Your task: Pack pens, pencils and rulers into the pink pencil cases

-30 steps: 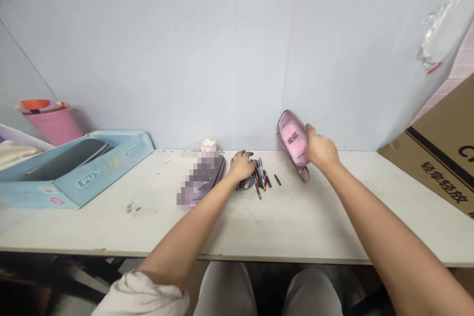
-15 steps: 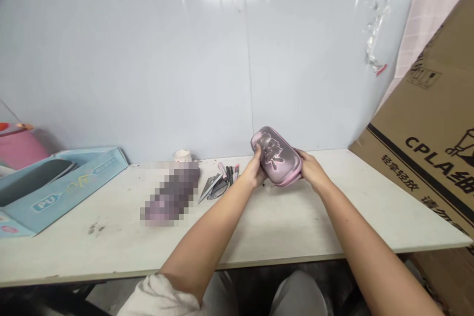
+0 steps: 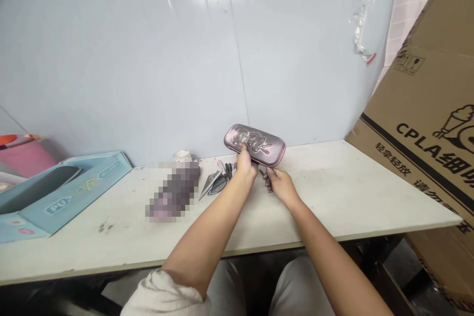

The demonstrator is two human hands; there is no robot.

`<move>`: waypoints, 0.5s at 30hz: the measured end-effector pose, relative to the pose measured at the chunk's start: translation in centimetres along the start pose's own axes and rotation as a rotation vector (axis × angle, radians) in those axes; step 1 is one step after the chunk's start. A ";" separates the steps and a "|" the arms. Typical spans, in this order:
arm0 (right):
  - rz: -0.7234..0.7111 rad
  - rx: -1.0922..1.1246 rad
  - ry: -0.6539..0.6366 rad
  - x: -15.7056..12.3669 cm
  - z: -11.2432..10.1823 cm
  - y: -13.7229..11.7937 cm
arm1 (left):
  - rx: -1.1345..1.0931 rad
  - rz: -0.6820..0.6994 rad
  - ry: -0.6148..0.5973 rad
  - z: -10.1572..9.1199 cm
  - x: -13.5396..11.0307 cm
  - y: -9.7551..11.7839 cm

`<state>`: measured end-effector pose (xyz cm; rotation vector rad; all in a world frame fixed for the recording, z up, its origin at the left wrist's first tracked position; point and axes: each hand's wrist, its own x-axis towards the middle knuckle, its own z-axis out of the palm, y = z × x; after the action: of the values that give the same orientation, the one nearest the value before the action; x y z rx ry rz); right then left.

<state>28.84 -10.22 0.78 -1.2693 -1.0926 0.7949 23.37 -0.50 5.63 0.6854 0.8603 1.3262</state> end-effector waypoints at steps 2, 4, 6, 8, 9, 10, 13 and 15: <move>-0.128 -0.247 -0.033 -0.7 -0.5 -0.4 | 0.104 0.074 0.070 -0.5 -0.1 1.0; -0.220 -0.473 -0.028 -1.3 -1.8 -0.9 | 0.245 0.205 0.089 -1.0 -0.2 2.2; -0.233 -0.604 0.012 -1.5 -3.5 -1.4 | 0.427 0.361 0.027 -1.6 -0.3 3.3; -0.212 -0.644 0.006 -1.2 -5.5 -2.1 | 0.591 0.451 -0.085 -2.1 -0.6 4.0; -0.214 -0.652 -0.010 -0.9 -6.5 -2.5 | 0.650 0.456 -0.142 -2.3 -0.9 4.1; -0.218 -0.639 -0.034 -0.5 -7.4 -2.9 | 0.699 0.449 -0.190 -2.5 -1.3 4.1; -0.211 -0.546 0.000 0.3 -10.2 -4.1 | 0.825 0.427 -0.444 -3.4 -3.5 3.8; -0.188 -0.485 0.064 0.3 -11.7 -4.4 | 0.898 0.395 -0.775 -4.2 -5.2 3.7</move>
<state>39.52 -14.57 5.70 -1.5505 -1.3795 0.3521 17.68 -5.40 7.24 1.9965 0.6498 0.8114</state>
